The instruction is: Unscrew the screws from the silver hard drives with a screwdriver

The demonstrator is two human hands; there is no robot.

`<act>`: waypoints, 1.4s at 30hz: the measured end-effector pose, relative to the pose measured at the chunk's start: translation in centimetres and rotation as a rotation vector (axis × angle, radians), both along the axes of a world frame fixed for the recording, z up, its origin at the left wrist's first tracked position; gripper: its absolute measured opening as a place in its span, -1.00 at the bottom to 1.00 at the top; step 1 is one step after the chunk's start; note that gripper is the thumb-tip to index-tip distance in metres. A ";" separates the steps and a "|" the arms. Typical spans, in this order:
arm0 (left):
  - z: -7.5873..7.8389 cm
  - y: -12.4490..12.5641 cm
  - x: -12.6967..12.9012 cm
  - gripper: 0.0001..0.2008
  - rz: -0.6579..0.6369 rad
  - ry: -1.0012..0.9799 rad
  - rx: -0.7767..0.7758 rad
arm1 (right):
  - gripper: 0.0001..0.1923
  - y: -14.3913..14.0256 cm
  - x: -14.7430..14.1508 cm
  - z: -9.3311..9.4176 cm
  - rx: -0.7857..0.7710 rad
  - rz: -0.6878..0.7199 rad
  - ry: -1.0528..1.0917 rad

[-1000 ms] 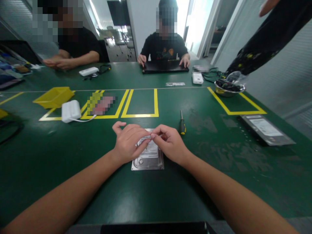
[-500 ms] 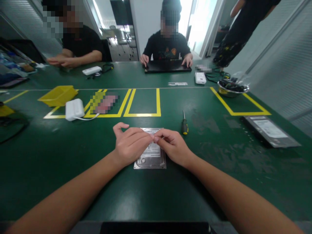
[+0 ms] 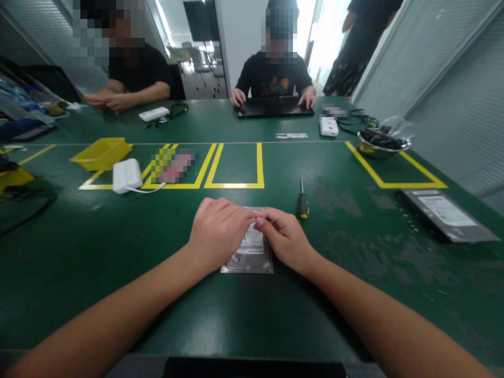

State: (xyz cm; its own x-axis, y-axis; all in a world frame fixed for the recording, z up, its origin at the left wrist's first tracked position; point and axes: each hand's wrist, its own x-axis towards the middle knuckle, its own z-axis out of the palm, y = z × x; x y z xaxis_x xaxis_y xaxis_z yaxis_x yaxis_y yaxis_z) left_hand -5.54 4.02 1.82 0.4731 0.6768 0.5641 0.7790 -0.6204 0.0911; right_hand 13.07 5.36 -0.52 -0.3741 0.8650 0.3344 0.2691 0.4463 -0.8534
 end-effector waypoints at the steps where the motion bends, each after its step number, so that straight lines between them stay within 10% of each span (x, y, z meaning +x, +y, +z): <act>1: 0.2 0.1 0.1 -0.81 0.020 -0.061 -0.100 | -0.81 0.0 0.0 -0.2 0.041 -0.007 -0.027; 6: 0.6 0.7 -0.1 -0.90 0.033 -0.540 -0.483 | -0.87 -0.5 -0.1 -1.0 0.269 0.014 -0.236; 12: -2.1 1.3 -1.3 -0.89 0.162 -0.825 -0.535 | -0.85 -0.8 -0.5 -1.1 0.501 0.116 -0.361; 20: -4.1 1.8 -2.0 -0.87 0.194 -0.688 -0.426 | -0.84 -0.5 -0.4 -1.1 0.541 0.228 -0.387; 42: -4.0 1.4 -2.9 -0.87 0.154 -0.561 -0.434 | -0.81 -1.2 -0.1 -0.9 0.460 0.193 -0.417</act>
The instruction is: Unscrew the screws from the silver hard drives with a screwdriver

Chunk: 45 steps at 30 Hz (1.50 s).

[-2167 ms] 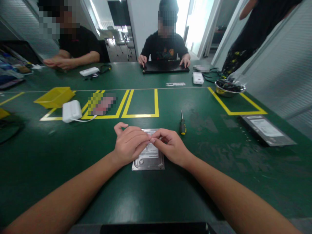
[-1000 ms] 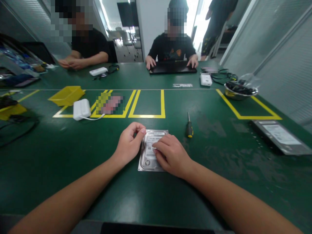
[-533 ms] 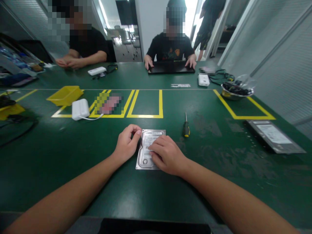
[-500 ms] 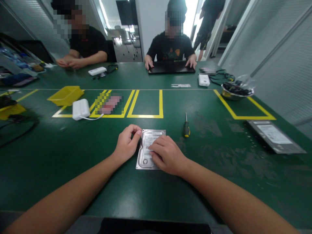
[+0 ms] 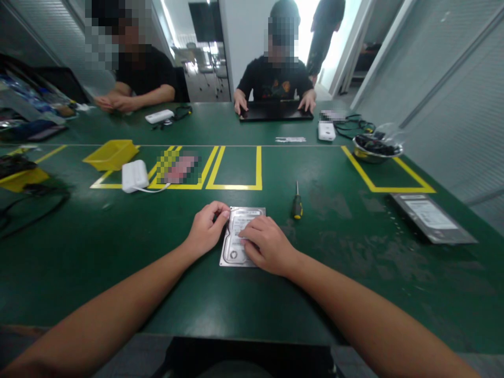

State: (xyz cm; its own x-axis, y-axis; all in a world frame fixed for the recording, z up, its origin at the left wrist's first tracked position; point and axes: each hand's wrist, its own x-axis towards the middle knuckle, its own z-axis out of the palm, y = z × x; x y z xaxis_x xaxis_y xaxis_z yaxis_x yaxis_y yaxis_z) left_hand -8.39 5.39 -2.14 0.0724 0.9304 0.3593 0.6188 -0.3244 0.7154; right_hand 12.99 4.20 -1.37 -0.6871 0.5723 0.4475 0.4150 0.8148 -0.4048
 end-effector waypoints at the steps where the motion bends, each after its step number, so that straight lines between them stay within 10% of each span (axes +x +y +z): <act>1: 0.0 0.0 0.0 -0.87 -0.003 0.001 -0.004 | -0.81 0.0 0.0 0.0 0.000 0.001 0.000; 45: 3.1 0.1 -2.3 -0.88 -0.412 0.354 0.084 | -0.81 -0.7 0.6 0.7 0.016 0.008 0.028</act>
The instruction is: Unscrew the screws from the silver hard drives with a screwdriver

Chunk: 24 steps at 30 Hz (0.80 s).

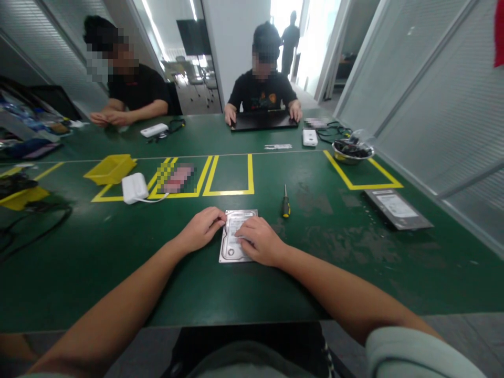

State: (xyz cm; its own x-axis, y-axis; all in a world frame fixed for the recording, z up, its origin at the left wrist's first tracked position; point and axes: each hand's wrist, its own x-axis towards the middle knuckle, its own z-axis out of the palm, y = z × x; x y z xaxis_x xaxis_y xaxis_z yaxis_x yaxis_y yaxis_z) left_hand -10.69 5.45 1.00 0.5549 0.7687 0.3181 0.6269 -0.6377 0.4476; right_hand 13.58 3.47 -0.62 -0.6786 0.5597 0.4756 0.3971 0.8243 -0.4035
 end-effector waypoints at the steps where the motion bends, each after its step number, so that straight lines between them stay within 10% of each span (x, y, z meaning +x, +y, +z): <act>1: 0.2 -0.1 0.0 -0.88 -0.009 0.008 -0.001 | -0.81 0.0 0.0 0.0 0.001 -0.001 -0.003; 24: 1.8 -1.8 -0.5 -0.87 -0.087 0.195 -0.076 | -0.81 -0.2 0.2 0.3 -0.004 -0.005 -0.029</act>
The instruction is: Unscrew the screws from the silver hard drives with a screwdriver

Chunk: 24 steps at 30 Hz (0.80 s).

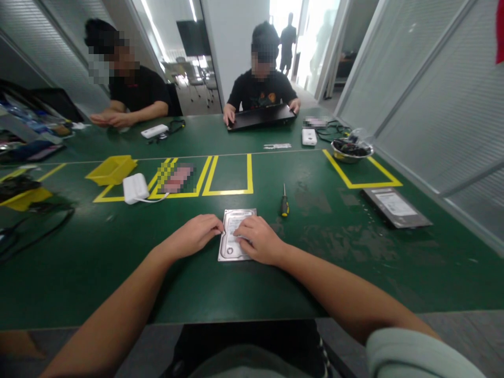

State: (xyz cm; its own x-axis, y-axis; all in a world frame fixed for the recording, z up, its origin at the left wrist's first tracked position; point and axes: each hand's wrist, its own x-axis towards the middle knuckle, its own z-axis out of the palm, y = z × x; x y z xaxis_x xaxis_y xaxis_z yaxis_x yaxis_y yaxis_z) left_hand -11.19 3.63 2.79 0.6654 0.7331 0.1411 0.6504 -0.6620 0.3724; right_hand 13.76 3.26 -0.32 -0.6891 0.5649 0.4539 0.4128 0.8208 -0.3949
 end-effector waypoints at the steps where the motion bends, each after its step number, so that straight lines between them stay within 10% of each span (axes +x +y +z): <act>1: -0.1 0.0 0.1 -0.87 -0.005 0.000 -0.005 | -0.81 0.0 0.0 0.0 -0.001 0.000 -0.001; 24: -0.8 0.6 0.0 -0.88 0.011 -0.116 -0.121 | -0.78 0.4 0.1 -0.5 -0.020 0.002 -0.019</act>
